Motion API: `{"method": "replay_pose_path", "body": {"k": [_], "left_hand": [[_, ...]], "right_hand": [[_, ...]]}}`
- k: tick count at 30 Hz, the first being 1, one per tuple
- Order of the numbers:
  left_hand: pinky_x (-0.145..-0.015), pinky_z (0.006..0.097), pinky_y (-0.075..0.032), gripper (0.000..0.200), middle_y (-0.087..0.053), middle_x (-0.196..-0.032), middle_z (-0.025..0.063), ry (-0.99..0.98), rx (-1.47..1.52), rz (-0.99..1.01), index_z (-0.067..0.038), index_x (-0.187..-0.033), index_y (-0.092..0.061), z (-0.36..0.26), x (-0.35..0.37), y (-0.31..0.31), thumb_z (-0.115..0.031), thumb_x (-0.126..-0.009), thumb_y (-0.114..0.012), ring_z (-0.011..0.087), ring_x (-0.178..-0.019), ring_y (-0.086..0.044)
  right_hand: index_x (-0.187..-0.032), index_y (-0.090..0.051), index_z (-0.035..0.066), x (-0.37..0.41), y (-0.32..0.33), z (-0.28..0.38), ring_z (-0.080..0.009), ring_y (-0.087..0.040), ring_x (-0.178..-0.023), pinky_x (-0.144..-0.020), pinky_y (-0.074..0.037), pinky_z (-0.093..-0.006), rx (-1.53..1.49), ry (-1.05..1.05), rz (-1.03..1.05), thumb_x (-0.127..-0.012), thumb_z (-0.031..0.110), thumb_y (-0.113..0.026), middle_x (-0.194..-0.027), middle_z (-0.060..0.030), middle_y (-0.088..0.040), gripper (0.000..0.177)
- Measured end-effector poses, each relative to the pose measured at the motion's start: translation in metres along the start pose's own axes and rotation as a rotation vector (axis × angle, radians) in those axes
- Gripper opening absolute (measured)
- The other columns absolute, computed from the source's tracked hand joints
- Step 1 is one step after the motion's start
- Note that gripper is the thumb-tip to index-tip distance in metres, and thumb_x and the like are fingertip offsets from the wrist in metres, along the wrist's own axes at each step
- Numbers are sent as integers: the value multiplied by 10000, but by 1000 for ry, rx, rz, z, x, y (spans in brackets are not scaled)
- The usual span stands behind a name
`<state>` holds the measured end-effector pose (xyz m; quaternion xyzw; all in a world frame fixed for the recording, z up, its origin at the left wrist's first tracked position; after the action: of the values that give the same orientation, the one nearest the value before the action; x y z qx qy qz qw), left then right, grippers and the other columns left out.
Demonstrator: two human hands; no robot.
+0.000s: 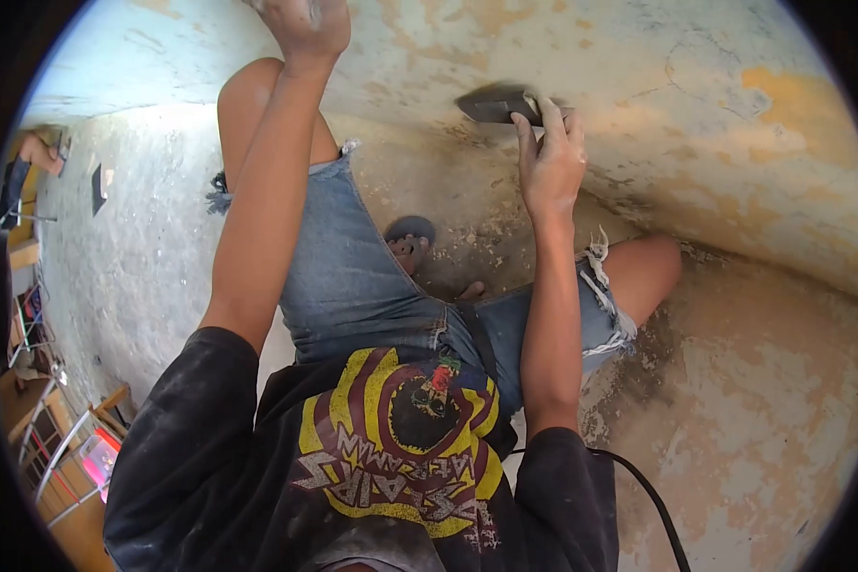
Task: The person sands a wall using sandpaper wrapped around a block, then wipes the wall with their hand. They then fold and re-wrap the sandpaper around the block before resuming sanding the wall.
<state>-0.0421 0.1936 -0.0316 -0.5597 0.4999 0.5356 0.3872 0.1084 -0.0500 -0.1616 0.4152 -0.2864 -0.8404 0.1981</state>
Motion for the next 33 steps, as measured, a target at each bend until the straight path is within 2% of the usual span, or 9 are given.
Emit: {"method": "replay_pose_path", "body": {"k": [2,4,5,9,20,24,26,31,33], "left_hand": [[-1172,591,-72,772,-279,-1562,272,-3,-7,15,-2,-1491,-379,1,-2,2,-561,-960,-408,451,-1457,-208],[-1170,597,-66,777,-270,-1563,277,34,-22,40,-2,-1494,-373,-2,-2,7,-567,-962,-403,452,-1458,-204],[-1168,604,-60,783,-261,-1565,282,82,-15,58,-2,-1497,-367,-4,-1,5,-574,-963,-397,454,-1459,-201],[-1165,615,-44,798,-241,-1570,293,-3,-70,56,-6,-1508,-346,1,-4,0,-585,-961,-393,459,-1463,-187],[-1171,605,-36,776,-248,-1566,295,177,-6,82,-5,-1501,-362,-18,-15,8,-573,-973,-383,463,-1468,-172],[-1173,599,-45,763,-255,-1566,287,171,5,91,-2,-1498,-366,-10,-10,8,-553,-970,-400,464,-1465,-177],[-1171,597,-53,755,-255,-1569,280,86,10,59,-6,-1500,-364,-13,-13,5,-539,-967,-410,466,-1462,-182],[-1173,592,-58,760,-253,-1568,278,144,-21,72,15,-1500,-345,-13,-14,11,-518,-964,-426,457,-1465,-182],[-1174,592,-58,767,-251,-1568,277,167,22,90,24,-1502,-332,-18,-12,4,-515,-965,-431,455,-1466,-178]], "right_hand": [[-1180,-670,47,-7,17,20,-180,-528,-644,-602,-455,-321,-41,-44,-16,-856,110,-757,-925,-105,-598,341],[-1196,-659,66,-2,19,7,-278,-618,-778,-703,-505,-389,-32,-241,-10,-870,136,-742,-970,-129,-609,344],[-1201,-664,90,-5,7,13,-296,-627,-808,-707,-506,-408,39,-17,-21,-868,134,-739,-971,-133,-609,344],[-1187,-665,117,-3,19,17,-355,-634,-830,-705,-511,-426,-25,-182,22,-872,134,-727,-980,-146,-610,322],[-1242,-634,114,11,-12,6,-298,-603,-733,-671,-504,-415,55,-86,119,-881,136,-716,-903,-125,-561,371],[-1208,-637,109,8,3,4,-340,-638,-801,-692,-509,-439,-76,-228,-3,-896,160,-703,-988,-141,-586,323],[-1204,-638,107,8,-1,5,-345,-642,-812,-688,-509,-441,-26,-73,-21,-900,169,-699,-1002,-144,-589,316],[-1182,-637,98,11,-5,-1,-371,-647,-854,-715,-520,-465,-51,-284,56,-899,174,-694,-1040,-157,-593,299],[-1187,-636,105,26,-25,-14,-369,-645,-849,-718,-524,-462,-19,-199,102,-898,173,-693,-1032,-153,-591,302]]}}
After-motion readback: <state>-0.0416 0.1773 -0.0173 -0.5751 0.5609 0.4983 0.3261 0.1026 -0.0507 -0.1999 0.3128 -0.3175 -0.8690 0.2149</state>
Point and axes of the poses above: each hand's wrist, its own x-axis away from the middle knuckle, its own y-axis out of the back of the hand, z = x × y, the point moved 7 cm from there along -x, towards the middle knuckle
